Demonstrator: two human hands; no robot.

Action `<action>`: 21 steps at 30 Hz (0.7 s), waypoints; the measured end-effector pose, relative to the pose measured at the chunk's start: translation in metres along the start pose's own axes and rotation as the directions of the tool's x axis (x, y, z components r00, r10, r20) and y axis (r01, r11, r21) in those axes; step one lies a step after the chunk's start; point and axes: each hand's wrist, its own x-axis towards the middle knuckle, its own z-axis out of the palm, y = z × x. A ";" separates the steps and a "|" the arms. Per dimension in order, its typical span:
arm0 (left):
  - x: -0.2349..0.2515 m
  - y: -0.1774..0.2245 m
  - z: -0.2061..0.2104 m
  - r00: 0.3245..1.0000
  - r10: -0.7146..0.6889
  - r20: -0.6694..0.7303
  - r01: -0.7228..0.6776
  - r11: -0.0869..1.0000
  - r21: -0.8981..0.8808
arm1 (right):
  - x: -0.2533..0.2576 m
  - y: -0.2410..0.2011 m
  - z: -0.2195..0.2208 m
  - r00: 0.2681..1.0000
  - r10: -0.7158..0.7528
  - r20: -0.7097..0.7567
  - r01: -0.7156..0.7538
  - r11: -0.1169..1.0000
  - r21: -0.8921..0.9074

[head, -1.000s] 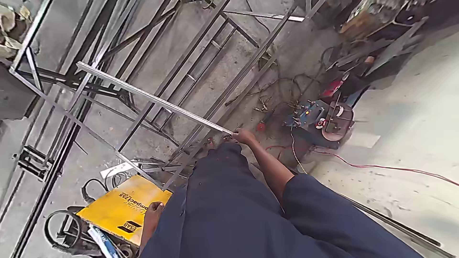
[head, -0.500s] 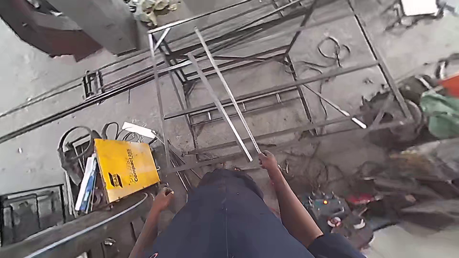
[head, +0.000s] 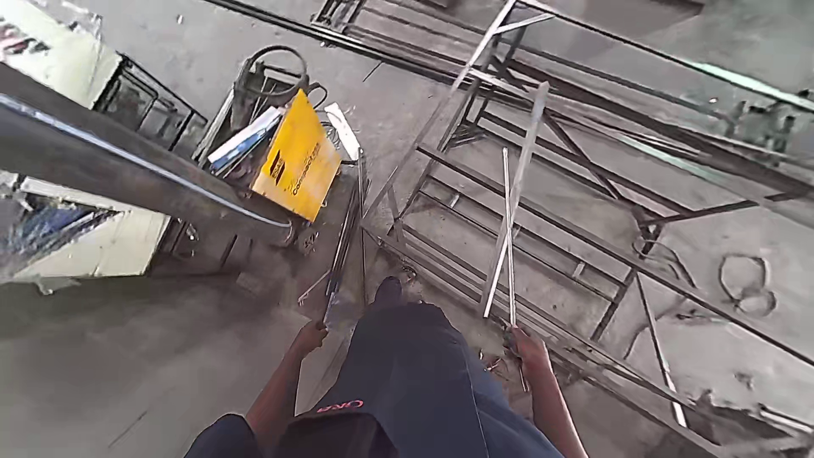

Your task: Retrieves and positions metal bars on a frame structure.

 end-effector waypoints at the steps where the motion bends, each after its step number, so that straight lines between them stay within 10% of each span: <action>1: -0.006 -0.012 0.009 1.000 -0.019 0.004 0.019 1.000 -0.014 | -0.001 -0.003 0.002 1.000 -0.011 0.024 0.011 1.000 -0.013; 11: -0.044 -0.097 0.077 0.997 -0.071 -0.001 0.069 0.970 -0.234 | -0.005 -0.053 0.036 0.969 -0.170 0.177 0.220 0.925 -0.310; 21: -0.037 -0.148 0.066 0.996 -0.087 -0.005 0.082 0.948 -0.308 | -0.042 -0.117 0.134 0.804 -0.497 0.325 0.577 0.520 -0.630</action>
